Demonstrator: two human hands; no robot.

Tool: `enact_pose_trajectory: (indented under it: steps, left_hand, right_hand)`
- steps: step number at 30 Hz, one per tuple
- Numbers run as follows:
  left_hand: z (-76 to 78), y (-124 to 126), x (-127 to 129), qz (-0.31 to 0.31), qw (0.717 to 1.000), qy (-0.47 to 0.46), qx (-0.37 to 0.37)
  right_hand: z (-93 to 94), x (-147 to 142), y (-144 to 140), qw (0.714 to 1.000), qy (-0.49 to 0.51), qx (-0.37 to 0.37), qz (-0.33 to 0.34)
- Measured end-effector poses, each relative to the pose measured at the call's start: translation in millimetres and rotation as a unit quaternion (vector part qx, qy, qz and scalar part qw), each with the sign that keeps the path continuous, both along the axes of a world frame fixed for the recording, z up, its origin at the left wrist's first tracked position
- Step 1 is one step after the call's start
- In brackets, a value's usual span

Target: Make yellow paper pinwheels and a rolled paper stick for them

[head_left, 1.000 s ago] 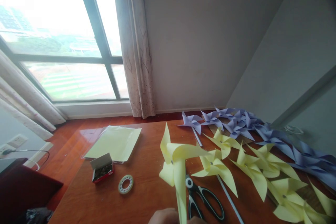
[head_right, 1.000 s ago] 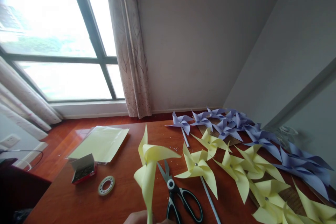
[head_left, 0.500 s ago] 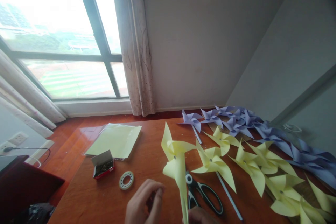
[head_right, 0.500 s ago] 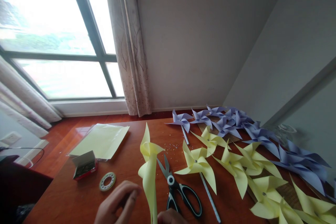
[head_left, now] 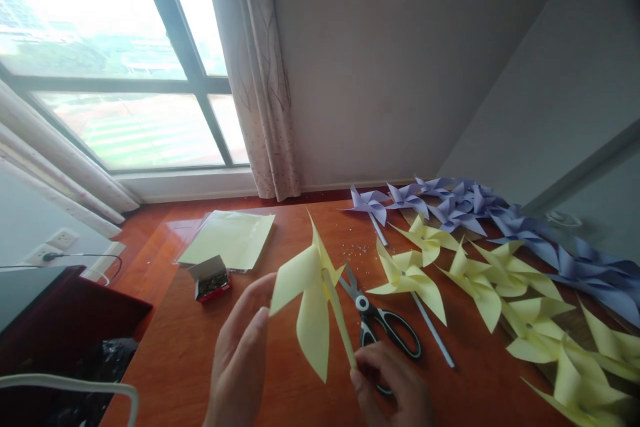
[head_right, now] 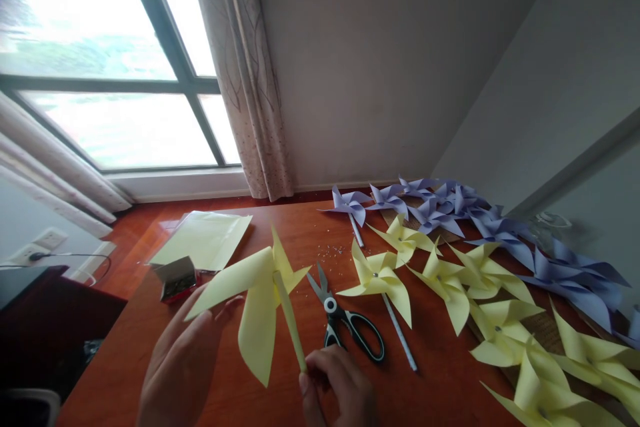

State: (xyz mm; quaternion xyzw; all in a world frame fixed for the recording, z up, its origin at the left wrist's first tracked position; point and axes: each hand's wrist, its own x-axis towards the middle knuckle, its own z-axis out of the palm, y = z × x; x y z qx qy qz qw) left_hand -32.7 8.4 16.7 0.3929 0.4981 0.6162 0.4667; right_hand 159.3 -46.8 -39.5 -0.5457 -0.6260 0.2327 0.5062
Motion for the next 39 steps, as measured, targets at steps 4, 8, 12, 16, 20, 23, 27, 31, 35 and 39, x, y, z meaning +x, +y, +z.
enact_pose_trajectory:
  steps: [4,8,12,16,20,23,27,31,35,39]
  left_hand:
    - [17.3,-5,9,-0.005,0.997,0.065,-0.041]
    - [25.8,-3,25,0.033,0.995,0.082,-0.054]
    - [20.8,1,33,0.044,0.998,0.022,-0.038]
    - [13.1,2,35,0.047,0.998,-0.028,-0.026]
    - [5.4,-1,37,0.065,0.997,-0.019,-0.032]
    - [2.5,-6,38,0.110,0.993,0.040,-0.020]
    - [8.0,-14,47,0.149,0.979,0.132,0.036]
    - [14.0,-22,58,0.149,0.969,0.169,0.103]
    - [11.8,-28,65,0.162,0.957,0.168,0.170]
    - [9.4,-30,66,0.177,0.941,0.193,0.212]
  right_hand:
    - [4.8,5,0,0.999,-0.039,0.035,0.006]
    - [8.9,6,1,0.992,-0.103,0.073,0.019]
    - [15.3,6,3,0.985,-0.134,0.111,-0.002]
    - [17.4,4,3,0.983,-0.142,0.114,-0.009]
    - [14.0,3,2,0.984,-0.148,0.101,-0.010]
    - [13.2,2,2,0.983,-0.160,0.089,-0.008]
    - [28.2,2,5,0.981,-0.168,0.098,-0.017]
    - [62.5,-3,11,0.976,-0.136,0.168,-0.036]
    - [90.1,-15,17,0.971,-0.136,0.186,-0.065]
    - [96.4,-23,20,0.969,-0.122,0.202,-0.077]
